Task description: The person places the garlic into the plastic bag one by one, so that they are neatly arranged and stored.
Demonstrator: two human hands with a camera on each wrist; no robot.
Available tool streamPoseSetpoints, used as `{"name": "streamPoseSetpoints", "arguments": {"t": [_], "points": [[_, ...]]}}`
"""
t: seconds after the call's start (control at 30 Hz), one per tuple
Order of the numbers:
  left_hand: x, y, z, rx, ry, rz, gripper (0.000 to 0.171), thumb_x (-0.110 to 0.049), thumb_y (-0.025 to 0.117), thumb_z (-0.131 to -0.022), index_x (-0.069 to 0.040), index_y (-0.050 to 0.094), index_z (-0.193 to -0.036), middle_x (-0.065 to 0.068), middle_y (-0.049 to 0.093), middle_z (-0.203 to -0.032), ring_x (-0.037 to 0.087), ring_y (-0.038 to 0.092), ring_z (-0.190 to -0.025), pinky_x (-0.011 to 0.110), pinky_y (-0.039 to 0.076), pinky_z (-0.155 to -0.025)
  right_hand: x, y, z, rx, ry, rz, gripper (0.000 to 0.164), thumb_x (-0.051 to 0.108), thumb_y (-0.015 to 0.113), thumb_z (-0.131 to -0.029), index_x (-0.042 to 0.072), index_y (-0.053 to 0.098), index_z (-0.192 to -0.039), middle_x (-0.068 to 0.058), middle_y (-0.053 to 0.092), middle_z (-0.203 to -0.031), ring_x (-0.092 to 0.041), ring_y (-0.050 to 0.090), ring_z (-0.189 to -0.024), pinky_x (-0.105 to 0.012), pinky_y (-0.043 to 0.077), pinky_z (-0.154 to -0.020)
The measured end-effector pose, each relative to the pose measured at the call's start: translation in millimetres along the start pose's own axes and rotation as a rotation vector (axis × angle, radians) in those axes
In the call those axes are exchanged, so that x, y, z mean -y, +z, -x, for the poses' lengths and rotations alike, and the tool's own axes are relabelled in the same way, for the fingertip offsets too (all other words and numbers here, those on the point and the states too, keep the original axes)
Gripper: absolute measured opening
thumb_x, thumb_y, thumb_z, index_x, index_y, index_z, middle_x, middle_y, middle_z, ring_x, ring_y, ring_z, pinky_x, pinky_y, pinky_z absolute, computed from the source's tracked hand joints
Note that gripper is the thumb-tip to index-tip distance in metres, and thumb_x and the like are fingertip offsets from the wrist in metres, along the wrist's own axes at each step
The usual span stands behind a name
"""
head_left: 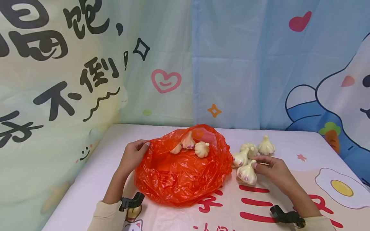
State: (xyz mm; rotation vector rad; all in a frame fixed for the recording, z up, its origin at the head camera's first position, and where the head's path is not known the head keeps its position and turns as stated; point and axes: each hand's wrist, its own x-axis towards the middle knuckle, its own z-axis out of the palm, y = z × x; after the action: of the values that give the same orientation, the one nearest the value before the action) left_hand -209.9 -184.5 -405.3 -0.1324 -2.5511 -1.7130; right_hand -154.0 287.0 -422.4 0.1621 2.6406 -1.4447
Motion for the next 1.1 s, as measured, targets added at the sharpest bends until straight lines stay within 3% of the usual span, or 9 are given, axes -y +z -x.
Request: {"name": "streamPoseSetpoints", "arguments": {"t": [0.23, 0.5, 0.9, 1.1], "points": [[1.4, 1.3, 0.9, -0.002, -0.002, 0.016, 0.032, -0.031, 0.054, -0.101, -0.006, 0.068, -0.113, 0.011, 0.068, -0.103, 0.026, 0.068, -0.083, 0.035, 0.058, -0.073, 2.3, -2.1, 2.4, 0.002, -0.011, -0.014, 0.054, 0.037, 0.061, -0.096, 0.0, 0.054, -0.134, -0.022, 0.05, -0.135, -0.03, 0.056, -0.112, -0.041, 0.054, -0.088], [-2.1, -0.5, 1.5, -0.018, 0.008, -0.009, 0.029, -0.029, 0.054, -0.101, -0.006, 0.068, -0.112, 0.011, 0.069, -0.101, 0.027, 0.067, -0.082, 0.035, 0.059, -0.071, 8.6, -4.9, 2.0, -0.006, -0.014, -0.038, 0.056, 0.042, 0.061, -0.095, 0.002, 0.055, -0.133, -0.019, 0.05, -0.133, -0.03, 0.051, -0.114, -0.035, 0.055, -0.084], [3.1, -0.6, 1.1, -0.005, -0.008, 0.011, 0.032, -0.032, 0.054, -0.101, -0.005, 0.068, -0.112, 0.012, 0.068, -0.102, 0.026, 0.068, -0.083, 0.034, 0.058, -0.072, 32.2, -4.6, 0.5, -0.06, -0.128, -0.083, 0.05, 0.035, 0.061, -0.096, 0.001, 0.054, -0.133, -0.021, 0.051, -0.133, -0.029, 0.054, -0.111, -0.03, 0.055, -0.082], [1.1, -1.3, -0.5, -0.003, -0.004, 0.018, 0.034, -0.033, 0.054, -0.101, -0.005, 0.068, -0.113, 0.013, 0.068, -0.102, 0.027, 0.068, -0.083, 0.034, 0.058, -0.073, 42.8, 0.8, -4.7, -0.049, -0.21, -0.099, 0.044, 0.031, 0.062, -0.096, 0.0, 0.059, -0.128, -0.019, 0.057, -0.126, -0.014, 0.063, -0.099, -0.024, 0.054, -0.08]]}}
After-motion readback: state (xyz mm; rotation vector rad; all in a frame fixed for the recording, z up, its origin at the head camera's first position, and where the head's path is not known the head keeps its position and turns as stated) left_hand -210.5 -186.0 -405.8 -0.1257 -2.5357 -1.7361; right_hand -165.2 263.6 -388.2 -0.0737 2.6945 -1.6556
